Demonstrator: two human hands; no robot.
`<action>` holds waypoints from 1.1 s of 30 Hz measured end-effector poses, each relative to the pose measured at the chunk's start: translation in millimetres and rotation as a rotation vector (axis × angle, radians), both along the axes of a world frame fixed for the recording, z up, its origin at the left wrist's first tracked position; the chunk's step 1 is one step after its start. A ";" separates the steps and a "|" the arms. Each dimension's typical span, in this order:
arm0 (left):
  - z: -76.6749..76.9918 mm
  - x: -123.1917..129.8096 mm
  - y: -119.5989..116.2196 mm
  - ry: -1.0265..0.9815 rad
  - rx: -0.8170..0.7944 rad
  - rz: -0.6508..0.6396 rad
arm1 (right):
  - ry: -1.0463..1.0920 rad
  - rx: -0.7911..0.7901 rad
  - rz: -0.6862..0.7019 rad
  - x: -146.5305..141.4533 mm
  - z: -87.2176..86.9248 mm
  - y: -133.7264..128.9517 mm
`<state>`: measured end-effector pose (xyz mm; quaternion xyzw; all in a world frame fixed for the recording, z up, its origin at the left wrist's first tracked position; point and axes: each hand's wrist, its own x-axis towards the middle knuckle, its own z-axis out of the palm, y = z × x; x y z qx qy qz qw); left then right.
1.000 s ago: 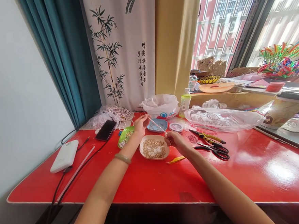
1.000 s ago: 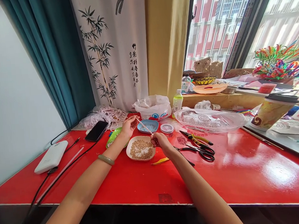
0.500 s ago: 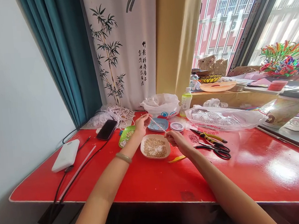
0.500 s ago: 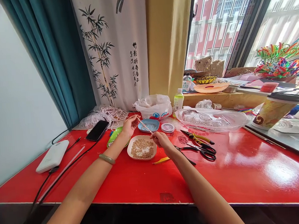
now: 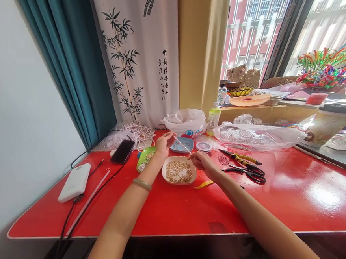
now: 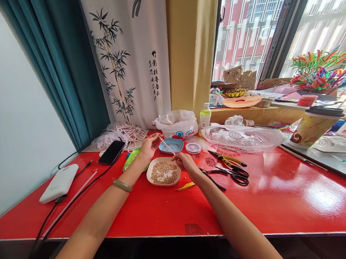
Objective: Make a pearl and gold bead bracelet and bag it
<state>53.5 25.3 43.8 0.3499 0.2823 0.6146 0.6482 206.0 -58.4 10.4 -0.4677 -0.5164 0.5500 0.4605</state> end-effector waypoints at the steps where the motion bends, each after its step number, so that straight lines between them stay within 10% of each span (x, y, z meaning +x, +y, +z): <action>1: -0.1 -0.3 -0.2 0.011 -0.003 -0.003 | 0.000 0.004 -0.004 -0.1 0.6 -0.8; 33: -1.6 2.6 0.1 0.090 0.093 -0.115 | 0.103 0.153 -0.024 -4.3 9.0 -6.8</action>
